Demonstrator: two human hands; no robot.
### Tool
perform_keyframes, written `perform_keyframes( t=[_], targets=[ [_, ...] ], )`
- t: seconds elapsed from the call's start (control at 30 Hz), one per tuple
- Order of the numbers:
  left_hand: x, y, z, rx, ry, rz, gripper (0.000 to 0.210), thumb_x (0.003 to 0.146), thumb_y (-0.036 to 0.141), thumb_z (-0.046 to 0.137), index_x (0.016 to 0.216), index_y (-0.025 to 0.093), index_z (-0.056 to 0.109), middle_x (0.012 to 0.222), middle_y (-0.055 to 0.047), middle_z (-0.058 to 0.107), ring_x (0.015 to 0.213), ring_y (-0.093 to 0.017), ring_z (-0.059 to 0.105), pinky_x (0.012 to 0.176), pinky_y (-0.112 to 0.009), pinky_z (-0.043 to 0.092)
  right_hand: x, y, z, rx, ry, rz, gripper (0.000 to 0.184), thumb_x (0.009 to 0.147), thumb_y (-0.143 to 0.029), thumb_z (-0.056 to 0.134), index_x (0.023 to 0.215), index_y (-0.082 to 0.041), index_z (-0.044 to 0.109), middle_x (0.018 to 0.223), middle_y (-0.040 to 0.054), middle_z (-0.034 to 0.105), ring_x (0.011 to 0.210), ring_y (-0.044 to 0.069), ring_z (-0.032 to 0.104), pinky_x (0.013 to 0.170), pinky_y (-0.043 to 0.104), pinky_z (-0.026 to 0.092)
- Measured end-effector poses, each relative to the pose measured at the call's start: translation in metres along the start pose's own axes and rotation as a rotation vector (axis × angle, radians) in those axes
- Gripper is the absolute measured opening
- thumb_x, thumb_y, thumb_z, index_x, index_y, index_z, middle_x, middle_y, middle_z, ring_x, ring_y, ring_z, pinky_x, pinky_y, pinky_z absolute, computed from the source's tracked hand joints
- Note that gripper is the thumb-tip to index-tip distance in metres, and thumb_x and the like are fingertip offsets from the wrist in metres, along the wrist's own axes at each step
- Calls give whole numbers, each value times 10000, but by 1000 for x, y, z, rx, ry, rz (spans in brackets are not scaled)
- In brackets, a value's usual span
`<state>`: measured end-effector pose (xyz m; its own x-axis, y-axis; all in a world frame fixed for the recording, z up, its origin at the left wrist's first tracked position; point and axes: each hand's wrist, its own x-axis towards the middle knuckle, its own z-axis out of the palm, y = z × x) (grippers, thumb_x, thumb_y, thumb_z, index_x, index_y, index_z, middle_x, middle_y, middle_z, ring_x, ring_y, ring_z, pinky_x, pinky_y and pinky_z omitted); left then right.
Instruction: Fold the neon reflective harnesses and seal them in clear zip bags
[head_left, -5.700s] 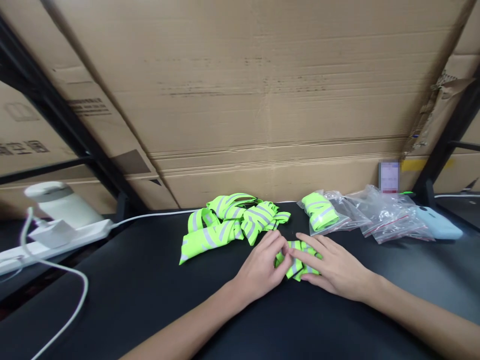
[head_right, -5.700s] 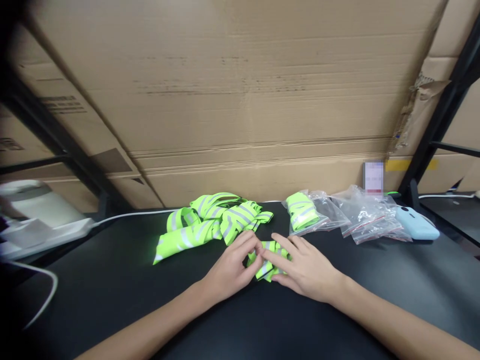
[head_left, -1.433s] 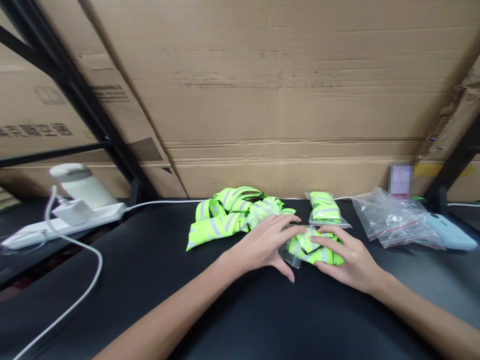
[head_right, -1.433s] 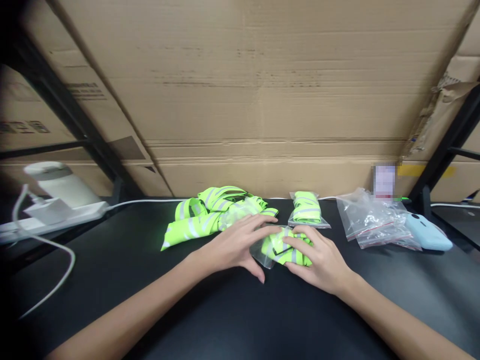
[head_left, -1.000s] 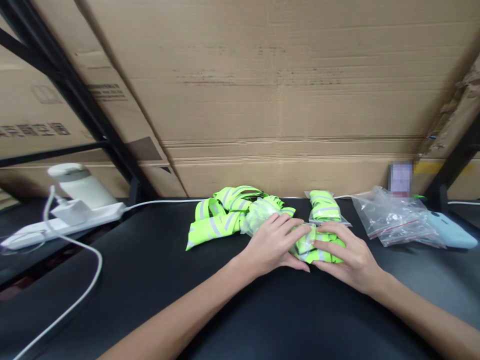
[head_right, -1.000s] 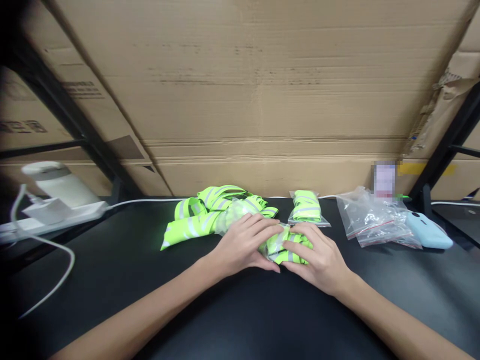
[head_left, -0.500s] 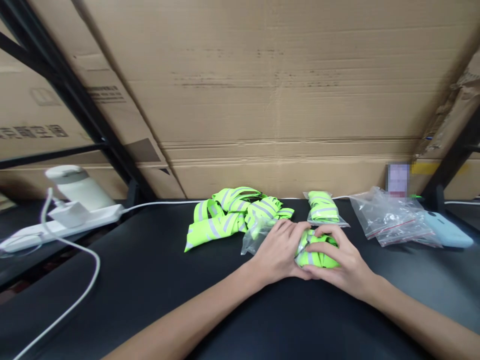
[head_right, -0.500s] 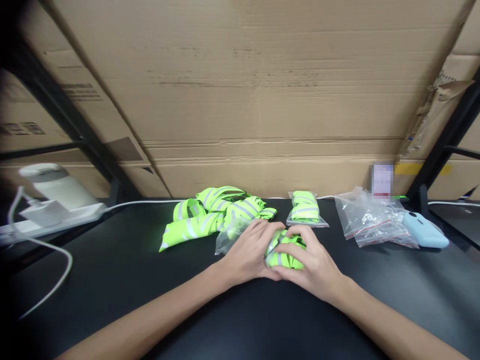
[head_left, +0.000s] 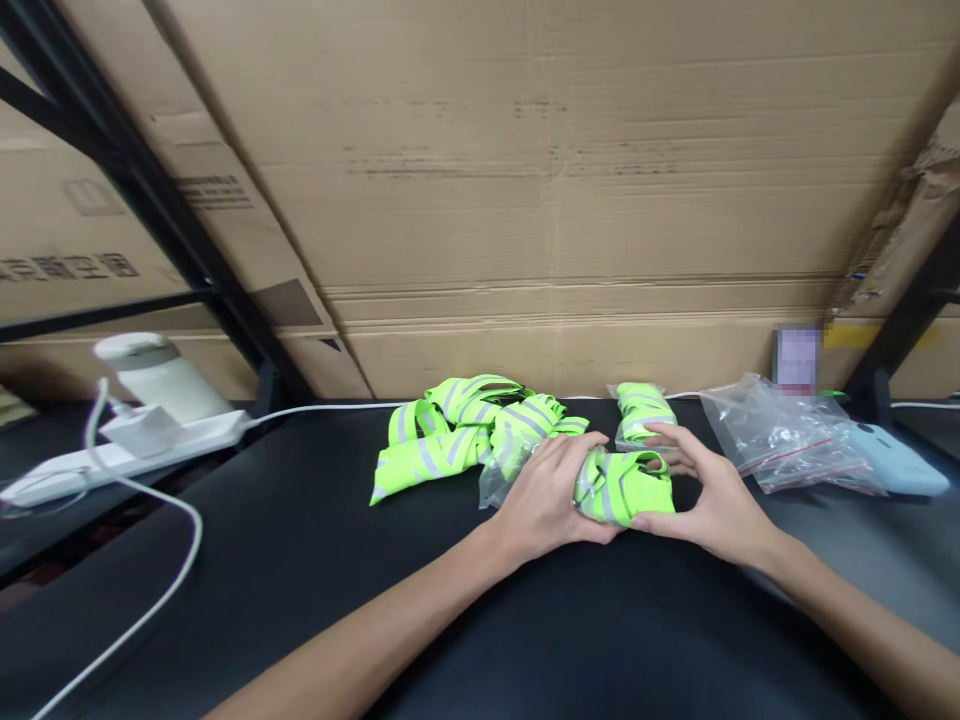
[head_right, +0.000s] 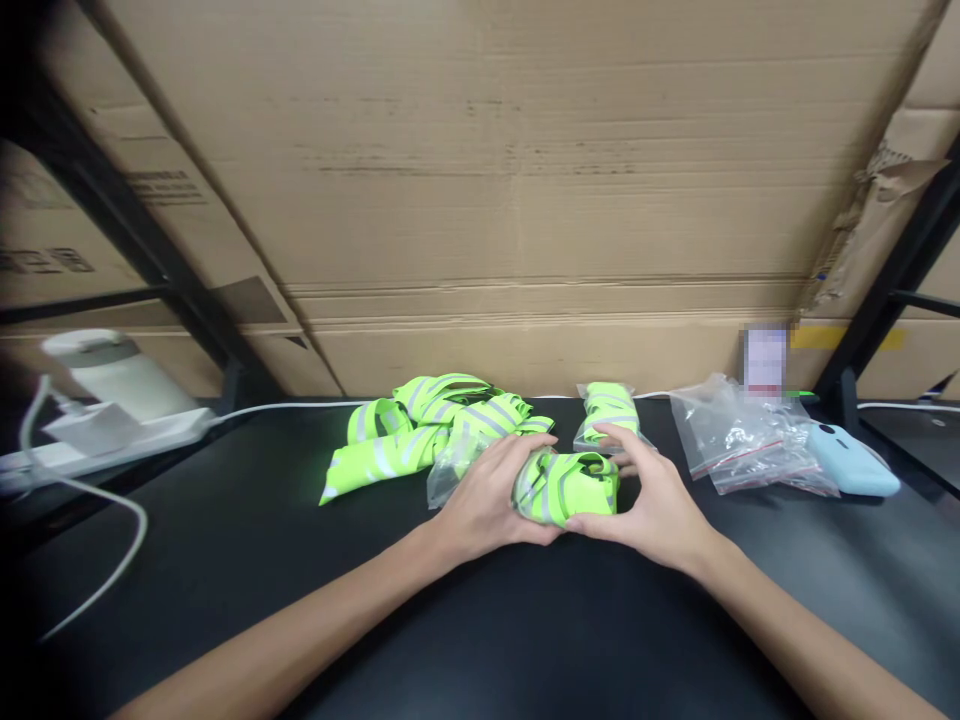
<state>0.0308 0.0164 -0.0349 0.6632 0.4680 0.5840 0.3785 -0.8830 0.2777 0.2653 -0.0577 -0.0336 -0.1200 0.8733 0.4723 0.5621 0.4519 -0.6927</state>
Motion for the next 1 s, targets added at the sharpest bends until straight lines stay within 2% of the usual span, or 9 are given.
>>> perform_keyframes(
  t=[0.07,0.23,0.33,0.43,0.53,0.63,0.8,1.0],
  targets=[
    [-1,-2,0,10,-5,-5,893,590,385,917,1317,187,438,1176,-124,674,1078,-347,655,924,-500,531,1,1,0,50,-62,106,720,714,-395,874,1345,-256,555,1130,88,724,1005,287,721,822,450,636],
    [-1,-1,1,27,-9,-10,867,619,406,900,1319,192,435,1204,-129,666,1089,-345,651,930,-502,528,3,5,2,386,-147,162,586,755,-341,860,1270,-242,600,1269,116,681,1139,285,691,899,439,624],
    [-1,0,3,50,-14,29,843,662,438,874,1335,198,426,1213,-128,666,1070,-337,658,930,-496,523,3,10,6,532,-82,151,619,733,-330,877,1273,-248,586,1317,124,647,1249,292,628,957,438,599],
    [-1,0,4,92,-12,69,860,668,465,869,1347,181,424,1195,-131,671,1049,-334,657,923,-482,516,1,9,10,667,-37,167,710,722,-365,887,1337,-263,547,1343,132,638,1263,290,619,990,444,576],
    [-1,1,5,173,-41,115,882,663,524,864,1346,154,445,1152,-137,678,1025,-344,652,904,-475,509,2,0,7,806,-118,316,630,824,-436,802,1364,-246,540,1334,140,658,1275,289,610,1056,469,517],
    [-1,1,5,235,-67,162,917,663,620,841,1346,144,457,1125,-138,679,991,-341,651,888,-467,501,6,-9,1,886,-99,473,491,924,-508,673,1307,-213,590,1239,137,716,1274,286,609,1120,481,436],
    [1,2,4,284,-61,222,1004,613,608,883,1355,111,423,1105,-140,676,978,-333,646,892,-457,492,10,-15,-3,839,-43,559,547,809,-446,821,1263,-228,611,1114,101,768,1204,281,645,1137,475,391],
    [4,9,1,332,-117,260,1124,574,511,941,1434,117,333,1170,-140,676,1005,-317,638,949,-455,462,9,-14,-4,967,8,605,612,734,-340,891,1265,-239,604,1214,98,729,1217,266,639,1065,414,475]
  ],
)
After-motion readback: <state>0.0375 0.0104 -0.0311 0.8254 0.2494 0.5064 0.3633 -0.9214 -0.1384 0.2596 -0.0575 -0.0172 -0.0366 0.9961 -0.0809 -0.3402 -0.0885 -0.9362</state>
